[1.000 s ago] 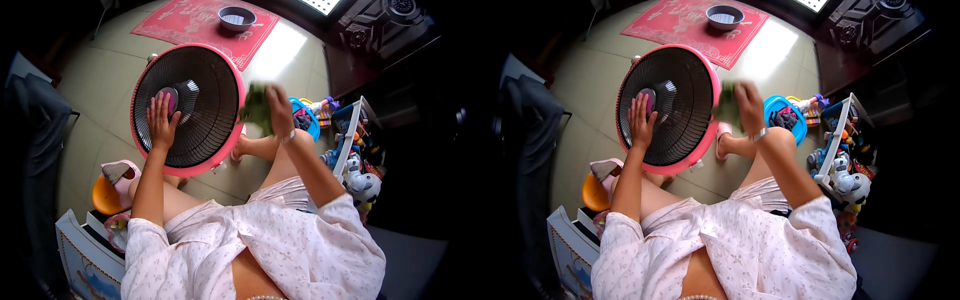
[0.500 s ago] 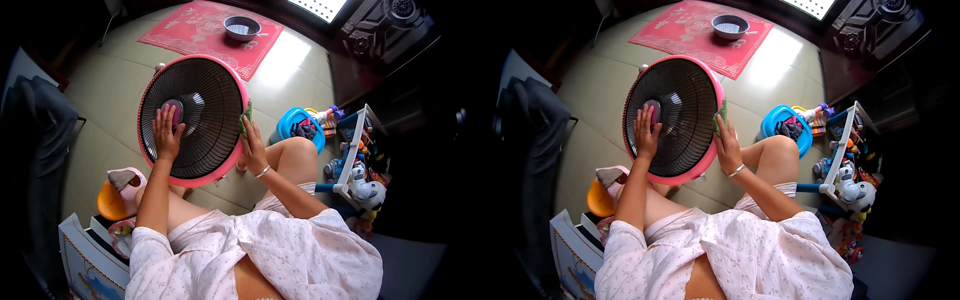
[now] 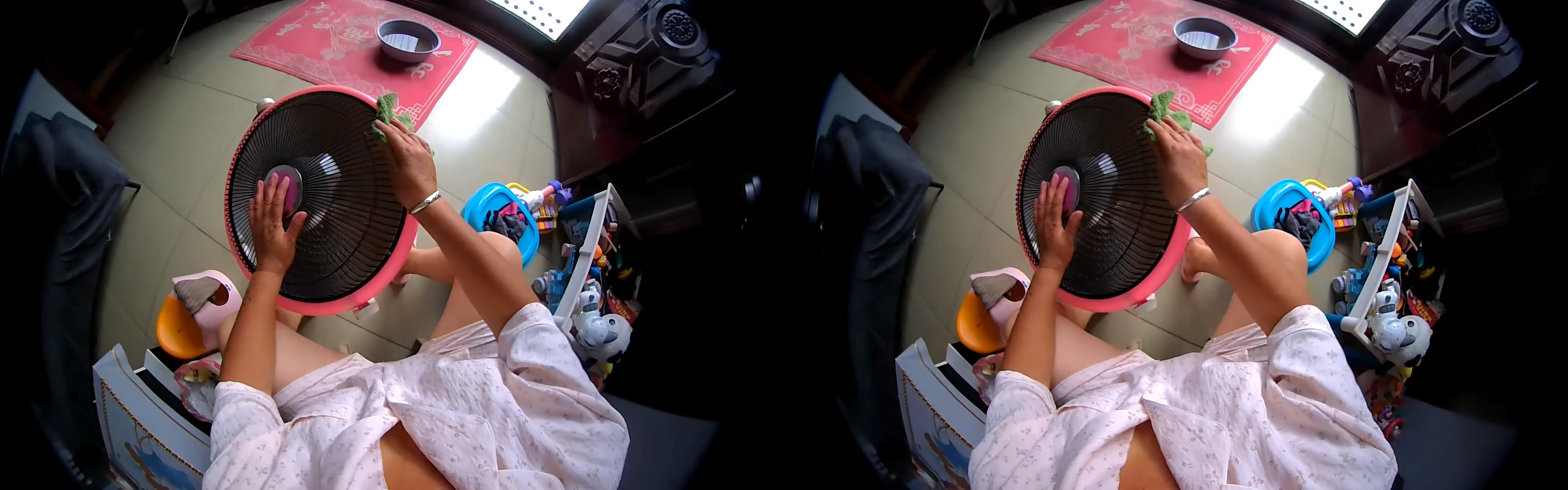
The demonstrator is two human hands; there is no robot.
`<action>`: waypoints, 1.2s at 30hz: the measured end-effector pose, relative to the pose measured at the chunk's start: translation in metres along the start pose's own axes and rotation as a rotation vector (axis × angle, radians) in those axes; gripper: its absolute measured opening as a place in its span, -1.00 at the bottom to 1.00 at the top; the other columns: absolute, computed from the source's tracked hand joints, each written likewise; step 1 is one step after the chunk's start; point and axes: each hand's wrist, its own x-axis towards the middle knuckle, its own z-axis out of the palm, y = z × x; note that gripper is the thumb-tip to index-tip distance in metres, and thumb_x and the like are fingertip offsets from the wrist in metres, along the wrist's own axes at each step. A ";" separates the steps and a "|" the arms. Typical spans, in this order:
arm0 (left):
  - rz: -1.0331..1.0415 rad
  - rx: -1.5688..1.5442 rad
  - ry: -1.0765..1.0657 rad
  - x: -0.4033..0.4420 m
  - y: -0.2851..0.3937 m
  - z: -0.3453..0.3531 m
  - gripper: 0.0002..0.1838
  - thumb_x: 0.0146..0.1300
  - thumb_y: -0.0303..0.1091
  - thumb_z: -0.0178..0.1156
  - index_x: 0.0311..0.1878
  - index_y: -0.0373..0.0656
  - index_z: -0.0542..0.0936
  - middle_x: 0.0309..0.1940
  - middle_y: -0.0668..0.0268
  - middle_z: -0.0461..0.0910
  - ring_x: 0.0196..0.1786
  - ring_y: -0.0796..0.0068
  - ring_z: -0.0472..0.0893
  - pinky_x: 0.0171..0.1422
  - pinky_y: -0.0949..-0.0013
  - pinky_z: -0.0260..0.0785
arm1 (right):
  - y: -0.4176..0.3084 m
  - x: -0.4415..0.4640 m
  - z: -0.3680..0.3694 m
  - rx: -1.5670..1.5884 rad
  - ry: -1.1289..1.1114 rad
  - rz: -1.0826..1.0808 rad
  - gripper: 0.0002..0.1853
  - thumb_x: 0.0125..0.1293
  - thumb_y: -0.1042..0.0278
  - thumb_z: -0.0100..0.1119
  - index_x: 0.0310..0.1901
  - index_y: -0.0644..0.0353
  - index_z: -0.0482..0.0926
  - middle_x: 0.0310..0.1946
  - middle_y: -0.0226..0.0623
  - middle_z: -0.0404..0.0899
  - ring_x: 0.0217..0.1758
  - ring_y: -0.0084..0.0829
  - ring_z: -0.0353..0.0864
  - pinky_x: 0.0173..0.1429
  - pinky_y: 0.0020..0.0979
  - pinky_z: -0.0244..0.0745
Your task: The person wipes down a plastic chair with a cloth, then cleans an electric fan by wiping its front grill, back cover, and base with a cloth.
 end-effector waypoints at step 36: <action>0.162 -0.117 0.100 0.090 0.078 -0.023 -0.72 0.24 -0.36 0.23 0.01 -0.16 0.61 0.04 0.19 0.57 0.16 0.12 0.48 0.27 0.18 0.29 | 0.090 -0.064 -0.002 1.103 0.303 0.966 -0.68 0.41 0.16 0.02 -0.14 0.29 0.55 -0.34 -0.32 0.58 -0.33 -0.54 0.48 -0.21 -0.45 0.42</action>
